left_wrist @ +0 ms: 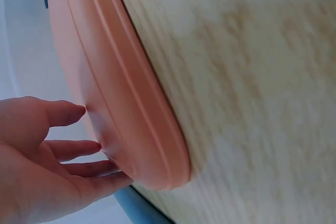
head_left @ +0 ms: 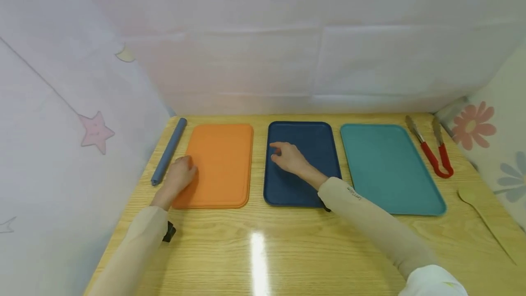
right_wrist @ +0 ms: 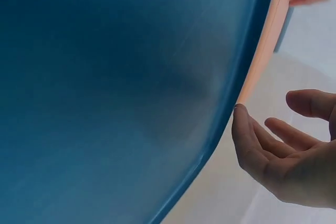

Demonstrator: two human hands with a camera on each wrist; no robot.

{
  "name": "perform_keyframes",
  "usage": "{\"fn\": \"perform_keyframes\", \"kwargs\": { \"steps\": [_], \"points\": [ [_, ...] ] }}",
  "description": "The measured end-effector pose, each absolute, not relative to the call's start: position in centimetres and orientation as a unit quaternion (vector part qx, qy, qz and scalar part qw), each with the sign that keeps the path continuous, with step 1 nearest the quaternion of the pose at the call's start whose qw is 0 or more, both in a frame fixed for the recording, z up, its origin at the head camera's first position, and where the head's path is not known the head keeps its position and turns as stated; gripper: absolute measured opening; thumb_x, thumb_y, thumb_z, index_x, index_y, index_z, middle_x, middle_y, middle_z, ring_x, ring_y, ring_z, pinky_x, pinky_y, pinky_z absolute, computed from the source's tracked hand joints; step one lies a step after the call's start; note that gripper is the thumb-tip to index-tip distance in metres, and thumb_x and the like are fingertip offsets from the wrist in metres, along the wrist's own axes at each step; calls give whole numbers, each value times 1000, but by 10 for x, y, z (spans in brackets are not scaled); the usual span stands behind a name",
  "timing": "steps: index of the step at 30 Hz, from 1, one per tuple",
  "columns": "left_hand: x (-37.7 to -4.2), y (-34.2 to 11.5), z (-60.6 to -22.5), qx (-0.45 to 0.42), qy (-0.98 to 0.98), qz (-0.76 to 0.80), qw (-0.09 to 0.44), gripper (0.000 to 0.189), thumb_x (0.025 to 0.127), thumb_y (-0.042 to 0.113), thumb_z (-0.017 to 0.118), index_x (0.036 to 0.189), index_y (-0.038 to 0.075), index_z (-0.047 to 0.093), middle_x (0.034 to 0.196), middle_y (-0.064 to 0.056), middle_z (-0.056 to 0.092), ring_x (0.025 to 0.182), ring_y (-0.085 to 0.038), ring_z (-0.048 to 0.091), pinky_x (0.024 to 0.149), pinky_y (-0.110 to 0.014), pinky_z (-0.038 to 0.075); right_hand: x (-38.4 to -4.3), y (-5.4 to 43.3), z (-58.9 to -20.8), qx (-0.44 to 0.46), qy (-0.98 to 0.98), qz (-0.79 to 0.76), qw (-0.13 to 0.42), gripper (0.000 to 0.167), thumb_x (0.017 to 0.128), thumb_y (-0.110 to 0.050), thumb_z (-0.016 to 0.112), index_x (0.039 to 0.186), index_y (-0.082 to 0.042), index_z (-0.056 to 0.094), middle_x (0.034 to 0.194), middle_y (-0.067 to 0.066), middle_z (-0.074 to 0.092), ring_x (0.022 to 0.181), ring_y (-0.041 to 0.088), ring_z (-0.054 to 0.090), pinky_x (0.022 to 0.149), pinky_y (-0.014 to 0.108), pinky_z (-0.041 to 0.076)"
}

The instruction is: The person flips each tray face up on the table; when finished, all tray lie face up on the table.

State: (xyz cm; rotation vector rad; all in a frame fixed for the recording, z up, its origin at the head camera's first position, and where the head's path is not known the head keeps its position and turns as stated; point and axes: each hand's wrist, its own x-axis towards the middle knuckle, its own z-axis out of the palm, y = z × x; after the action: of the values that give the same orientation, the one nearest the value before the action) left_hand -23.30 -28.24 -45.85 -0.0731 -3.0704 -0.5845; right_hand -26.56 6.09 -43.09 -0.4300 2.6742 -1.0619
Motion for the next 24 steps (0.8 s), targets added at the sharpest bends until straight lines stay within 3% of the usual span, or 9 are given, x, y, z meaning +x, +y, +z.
{"fn": "perform_keyframes", "kwargs": {
  "steps": [2,5,7,9,15,18,20,22,24],
  "points": [
    [-236,-282,-458,-25,-983,-182,8,40,95,10,52,121,-21,50,111,-40,55,105,-54,52,87,-59,43,-266,51,-433,-166,910,-361,119,46,98,-14,54,144,-9,47,130,18,57,64,17,62,54,27,46],
    [-239,-283,-457,-32,-986,-166,12,39,94,11,54,117,-21,54,104,-39,58,99,-53,55,85,-59,44,-265,39,-437,-203,902,-360,124,47,99,-11,50,145,-7,43,88,11,69,37,13,40,39,24,33],
    [-241,-285,-456,-39,-987,-153,7,40,94,12,54,117,-21,54,103,-38,59,99,-53,55,88,-60,41,-265,31,-438,-220,897,-360,131,48,99,-10,48,146,-6,41,61,4,59,33,10,29,35,23,28],
    [-243,-287,-454,-45,-988,-145,0,42,94,12,53,120,-21,53,104,-38,60,101,-53,55,93,-62,37,-266,22,-439,-230,897,-353,136,49,100,-10,48,148,-6,39,46,2,45,32,9,27,34,22,27],
    [-245,-288,-449,-59,-989,-136,-22,42,94,10,50,123,-20,51,80,-28,60,95,-50,56,97,-65,30,-270,1,-440,-260,908,-304,123,47,100,-8,48,146,-1,40,73,18,65,35,8,28,38,20,27],
    [-243,-288,-448,-60,-988,-136,-29,35,94,9,49,115,-18,54,69,-20,55,85,-45,56,95,-64,30,-271,-7,-443,-260,912,-288,131,48,100,-8,46,147,-1,38,76,18,64,36,8,28,41,21,28],
    [-241,-287,-448,-57,-988,-140,-36,33,94,9,48,114,-17,54,70,-19,55,84,-44,56,95,-64,29,-272,-11,-446,-249,915,-286,135,49,100,-9,46,147,-2,37,91,16,68,37,8,29,46,24,32],
    [-240,-287,-449,-55,-987,-144,-40,36,94,10,48,117,-18,52,75,-23,58,88,-45,55,96,-63,28,-273,-14,-449,-242,921,-276,132,50,100,-11,47,148,-3,36,105,13,69,40,9,34,63,27,46],
    [-239,-287,-451,-48,-986,-157,-37,42,93,11,50,123,-19,49,89,-31,62,97,-49,55,99,-63,26,-272,-16,-451,-232,922,-278,138,52,99,-13,48,149,-4,35,103,15,70,50,14,43,79,34,47]
  ]
}}
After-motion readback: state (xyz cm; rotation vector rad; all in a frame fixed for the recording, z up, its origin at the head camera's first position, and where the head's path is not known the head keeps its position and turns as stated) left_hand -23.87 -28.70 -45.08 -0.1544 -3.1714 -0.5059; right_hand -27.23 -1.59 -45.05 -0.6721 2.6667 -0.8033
